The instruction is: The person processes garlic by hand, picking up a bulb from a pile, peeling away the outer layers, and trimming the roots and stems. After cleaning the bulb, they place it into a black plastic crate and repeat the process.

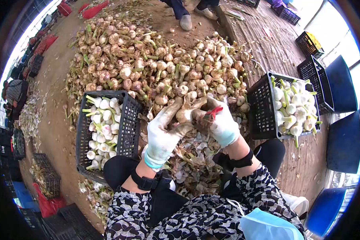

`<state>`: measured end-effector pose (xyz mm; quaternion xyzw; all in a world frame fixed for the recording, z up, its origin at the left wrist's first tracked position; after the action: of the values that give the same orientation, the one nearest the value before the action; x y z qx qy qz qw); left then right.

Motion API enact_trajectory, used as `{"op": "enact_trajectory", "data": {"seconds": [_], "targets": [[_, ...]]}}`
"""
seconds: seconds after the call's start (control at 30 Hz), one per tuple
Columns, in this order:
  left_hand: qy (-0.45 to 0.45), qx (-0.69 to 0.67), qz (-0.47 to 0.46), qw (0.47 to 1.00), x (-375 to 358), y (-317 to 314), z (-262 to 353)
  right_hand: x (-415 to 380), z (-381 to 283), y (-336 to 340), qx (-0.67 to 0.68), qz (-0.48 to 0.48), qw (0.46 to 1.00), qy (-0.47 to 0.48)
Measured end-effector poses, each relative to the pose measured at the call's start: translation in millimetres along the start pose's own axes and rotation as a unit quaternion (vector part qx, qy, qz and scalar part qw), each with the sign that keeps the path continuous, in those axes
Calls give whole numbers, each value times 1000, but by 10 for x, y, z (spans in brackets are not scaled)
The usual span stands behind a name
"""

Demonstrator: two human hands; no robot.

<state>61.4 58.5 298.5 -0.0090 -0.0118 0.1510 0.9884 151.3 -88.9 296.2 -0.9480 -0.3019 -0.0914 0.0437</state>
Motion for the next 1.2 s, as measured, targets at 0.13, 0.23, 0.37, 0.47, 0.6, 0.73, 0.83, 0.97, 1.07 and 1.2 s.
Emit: {"op": "enact_trajectory", "data": {"seconds": [0.13,0.23,0.37,0.47,0.6,0.73,0.83,0.97,1.07,1.2], "targets": [[-100,186,26,977,-10,-34,135,-98,11,-28,259,-8,966,-14],[-3,-17,-11,1000,41,-62,22,-90,34,-129,132,51,988,-55],[170,-156,-13,973,72,-114,-158,-140,345,-160,-57,132,989,30],[133,-79,-22,988,59,-182,-92,-173,508,-48,69,82,994,-32],[157,-106,24,982,32,-179,-61,-105,416,-34,120,49,992,-3],[104,-68,28,992,-10,-146,-84,-107,90,-66,5,60,995,77],[-20,60,76,995,5,-93,-181,-124,17,-78,17,117,991,61],[187,-170,0,967,-24,-101,10,-184,-137,-120,-258,55,947,183],[227,-332,-76,912,-26,-61,-53,-184,149,12,287,104,952,21],[221,-239,-42,945,3,-92,-99,-135,256,-36,65,98,992,-40]]}}
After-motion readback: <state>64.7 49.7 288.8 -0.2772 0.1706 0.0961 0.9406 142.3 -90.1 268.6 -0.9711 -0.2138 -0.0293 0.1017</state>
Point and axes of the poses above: each hand's wrist, its own x-axis towards the middle knuckle, its own y-axis out of the back of the hand, z = x × y, the point moved 2 cm from there along x, towards the middle knuckle, and after that the axes turned 12 degrees about y, right-handed, at the moved point
